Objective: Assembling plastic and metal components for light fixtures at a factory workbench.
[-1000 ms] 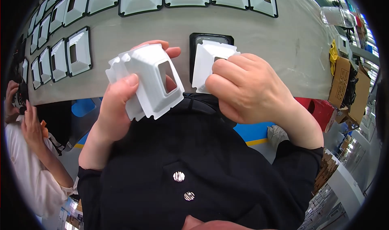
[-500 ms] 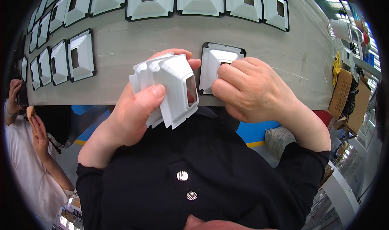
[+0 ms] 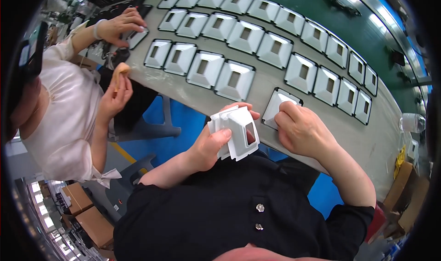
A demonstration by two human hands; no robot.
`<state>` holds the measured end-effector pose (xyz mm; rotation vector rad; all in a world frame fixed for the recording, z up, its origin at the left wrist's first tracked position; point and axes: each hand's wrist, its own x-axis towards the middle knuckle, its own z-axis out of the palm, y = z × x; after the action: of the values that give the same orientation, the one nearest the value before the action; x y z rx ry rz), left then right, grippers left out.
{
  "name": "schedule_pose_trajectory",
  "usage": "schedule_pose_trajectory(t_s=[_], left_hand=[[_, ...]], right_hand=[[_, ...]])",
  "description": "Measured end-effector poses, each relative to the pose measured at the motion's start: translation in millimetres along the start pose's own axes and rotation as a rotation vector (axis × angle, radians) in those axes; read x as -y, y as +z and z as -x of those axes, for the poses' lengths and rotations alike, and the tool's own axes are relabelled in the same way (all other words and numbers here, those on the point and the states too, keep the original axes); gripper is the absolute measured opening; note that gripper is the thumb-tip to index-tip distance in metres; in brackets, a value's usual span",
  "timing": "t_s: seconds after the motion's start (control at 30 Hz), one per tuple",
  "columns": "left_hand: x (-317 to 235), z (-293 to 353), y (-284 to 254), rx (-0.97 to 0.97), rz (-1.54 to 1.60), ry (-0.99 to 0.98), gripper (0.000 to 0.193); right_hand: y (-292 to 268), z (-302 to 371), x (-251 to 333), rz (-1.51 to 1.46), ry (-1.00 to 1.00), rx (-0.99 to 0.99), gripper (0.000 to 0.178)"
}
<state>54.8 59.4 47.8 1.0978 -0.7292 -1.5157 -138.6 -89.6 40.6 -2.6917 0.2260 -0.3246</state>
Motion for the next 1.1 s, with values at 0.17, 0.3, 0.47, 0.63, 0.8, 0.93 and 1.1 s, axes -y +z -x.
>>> schedule_pose_trajectory(t_s=[0.17, 0.3, 0.47, 0.63, 0.8, 0.93, 1.1], left_hand=[[3, 18, -26, -0.073, 0.089, 0.027, 0.067], [2, 17, -35, -0.161, 0.049, 0.097, 0.073], [6, 20, -47, -0.248, 0.036, 0.150, 0.072], [3, 7, -33, -0.146, 0.040, 0.083, 0.071], [-3, 1, -12, -0.068, 0.025, 0.076, 0.076], [-3, 7, 2, -0.062, 0.084, 0.054, 0.079], [-8, 10, 14, 0.219, 0.427, -0.139, 0.079]], right_hand=[[10, -32, -3, 0.058, 0.003, 0.004, 0.019], [-3, -31, 6, 0.012, 0.057, -0.252, 0.030], [-36, 62, -65, 0.281, 0.687, -0.937, 0.033], [-44, 154, -100, 0.256, 1.214, -0.866, 0.058], [-44, 132, -80, 0.016, 1.249, -0.811, 0.071], [-47, 131, -74, -0.049, 1.252, -0.759, 0.070], [-55, 101, -9, -0.047, 0.792, -0.755, 0.071]])
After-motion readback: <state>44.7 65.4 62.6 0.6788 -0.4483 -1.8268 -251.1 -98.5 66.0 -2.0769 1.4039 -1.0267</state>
